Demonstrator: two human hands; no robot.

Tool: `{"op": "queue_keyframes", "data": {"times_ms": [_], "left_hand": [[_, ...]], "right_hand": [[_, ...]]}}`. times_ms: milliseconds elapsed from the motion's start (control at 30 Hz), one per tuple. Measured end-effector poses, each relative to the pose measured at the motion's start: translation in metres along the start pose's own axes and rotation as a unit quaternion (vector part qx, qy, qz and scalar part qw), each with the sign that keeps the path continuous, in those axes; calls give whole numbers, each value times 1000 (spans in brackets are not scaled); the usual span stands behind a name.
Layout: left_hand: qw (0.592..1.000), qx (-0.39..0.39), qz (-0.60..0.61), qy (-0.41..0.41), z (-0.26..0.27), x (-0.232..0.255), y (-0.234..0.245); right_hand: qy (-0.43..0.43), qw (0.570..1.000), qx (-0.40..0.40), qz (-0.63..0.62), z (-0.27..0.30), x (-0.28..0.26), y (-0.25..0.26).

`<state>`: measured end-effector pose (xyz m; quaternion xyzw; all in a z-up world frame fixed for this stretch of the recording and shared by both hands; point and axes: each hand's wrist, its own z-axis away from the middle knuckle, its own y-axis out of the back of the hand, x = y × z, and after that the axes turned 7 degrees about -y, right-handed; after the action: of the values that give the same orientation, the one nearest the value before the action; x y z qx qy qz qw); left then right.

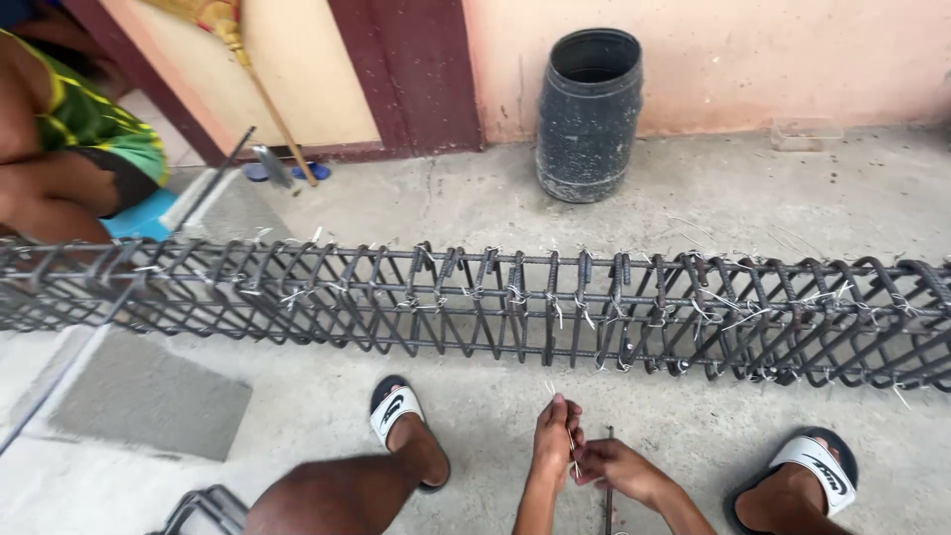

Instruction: Tying wire around rebar intersections using a hook tool to assemble a reinforcement cage

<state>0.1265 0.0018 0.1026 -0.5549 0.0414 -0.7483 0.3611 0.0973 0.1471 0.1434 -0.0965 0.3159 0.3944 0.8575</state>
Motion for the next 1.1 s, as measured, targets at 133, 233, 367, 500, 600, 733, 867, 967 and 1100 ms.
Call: {"op": "queue_keyframes", "data": {"times_ms": [133, 233, 367, 500, 600, 733, 867, 967, 1100], "left_hand": [[993, 32, -112, -9, 20, 72, -9], [972, 2, -214, -99, 42, 132, -10], [885, -10, -437, -160, 86, 229, -27], [814, 0, -529, -241, 111, 288, -33], [695, -34, -663, -275, 125, 311, -51], [671, -72, -688, -266, 105, 300, -53], [742, -98, -639, -179, 76, 281, -51], [830, -107, -529, -140, 57, 260, -41], [956, -123, -258, -73, 14, 219, -12]], "right_hand": [[82, 996, -36, -4, 4, -28, -5], [139, 986, -63, -60, 23, -60, -8], [242, 967, -29, -77, 39, -90, -17], [285, 957, -32, -31, 84, -123, -27], [335, 934, -107, -55, 83, -126, -25], [263, 962, 42, 57, 98, -130, -29], [292, 941, 124, 115, 112, -146, -33], [299, 937, 148, 106, 111, -148, -36], [289, 929, 212, 91, 84, -144, -29]]}}
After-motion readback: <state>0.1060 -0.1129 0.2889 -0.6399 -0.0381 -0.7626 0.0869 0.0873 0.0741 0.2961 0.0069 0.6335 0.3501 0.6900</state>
